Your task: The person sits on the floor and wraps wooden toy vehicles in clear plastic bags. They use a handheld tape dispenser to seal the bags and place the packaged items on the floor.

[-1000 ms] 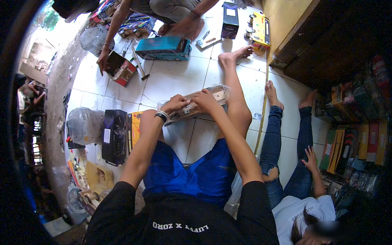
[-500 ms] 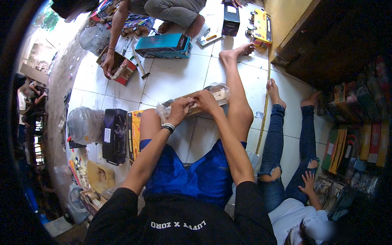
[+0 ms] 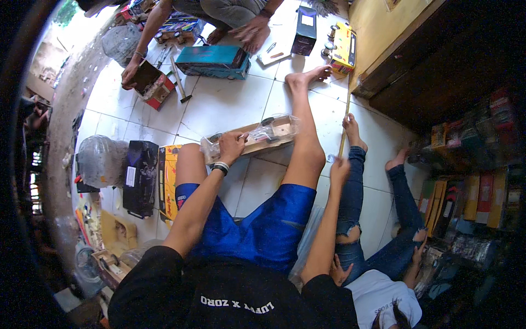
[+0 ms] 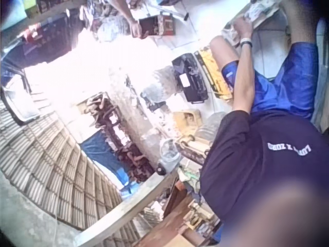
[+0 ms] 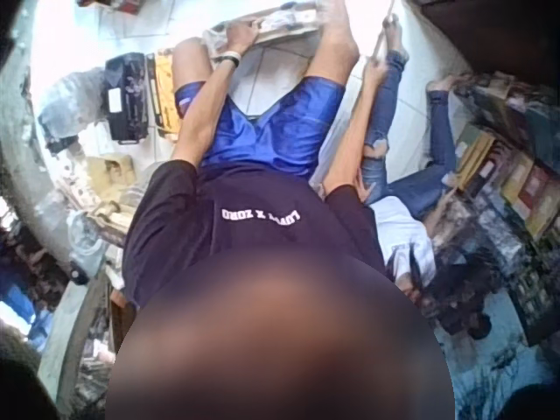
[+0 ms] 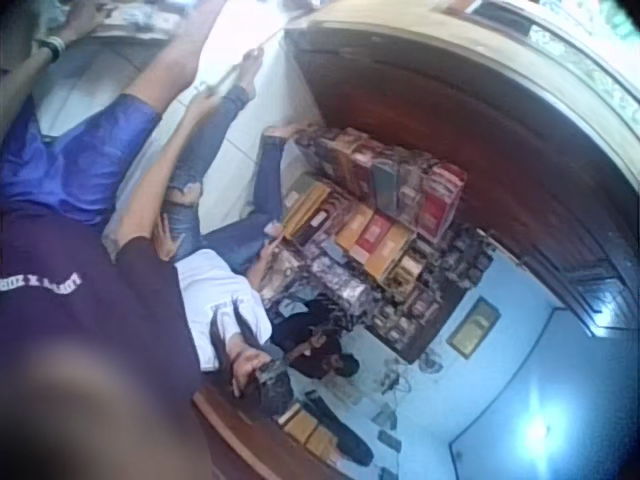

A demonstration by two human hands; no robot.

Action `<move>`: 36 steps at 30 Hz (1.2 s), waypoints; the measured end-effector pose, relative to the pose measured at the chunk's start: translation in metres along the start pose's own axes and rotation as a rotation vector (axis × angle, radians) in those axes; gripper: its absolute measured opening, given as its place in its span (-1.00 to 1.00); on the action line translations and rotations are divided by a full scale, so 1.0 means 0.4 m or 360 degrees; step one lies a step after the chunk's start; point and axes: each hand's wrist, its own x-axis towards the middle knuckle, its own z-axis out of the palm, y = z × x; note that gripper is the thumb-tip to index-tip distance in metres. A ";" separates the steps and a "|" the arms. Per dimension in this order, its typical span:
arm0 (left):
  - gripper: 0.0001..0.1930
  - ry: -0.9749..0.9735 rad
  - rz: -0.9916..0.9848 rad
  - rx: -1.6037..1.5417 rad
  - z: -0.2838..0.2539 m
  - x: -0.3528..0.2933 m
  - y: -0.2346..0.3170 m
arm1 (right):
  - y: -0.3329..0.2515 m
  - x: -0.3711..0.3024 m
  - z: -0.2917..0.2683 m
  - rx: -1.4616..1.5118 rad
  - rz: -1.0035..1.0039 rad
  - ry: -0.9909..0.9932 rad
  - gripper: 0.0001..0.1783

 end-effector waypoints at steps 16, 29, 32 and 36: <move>-0.71 0.0079 -0.0095 0.0179 0.026 -0.005 0.008 | 0.039 -0.032 0.071 -0.0469 0.0423 0.0172 -0.59; -0.79 0.0160 -0.0271 0.0121 0.052 -0.006 0.010 | -0.621 0.162 0.172 0.0579 -0.0505 -0.0905 -0.72; -0.82 0.0103 -0.0348 0.0127 0.051 0.000 0.014 | -0.707 0.090 0.286 0.0383 -0.0362 -0.1067 -0.68; -0.82 0.0158 -0.0459 0.0100 0.051 0.005 0.022 | -0.773 0.071 0.385 -0.0241 -0.0472 -0.1174 -0.61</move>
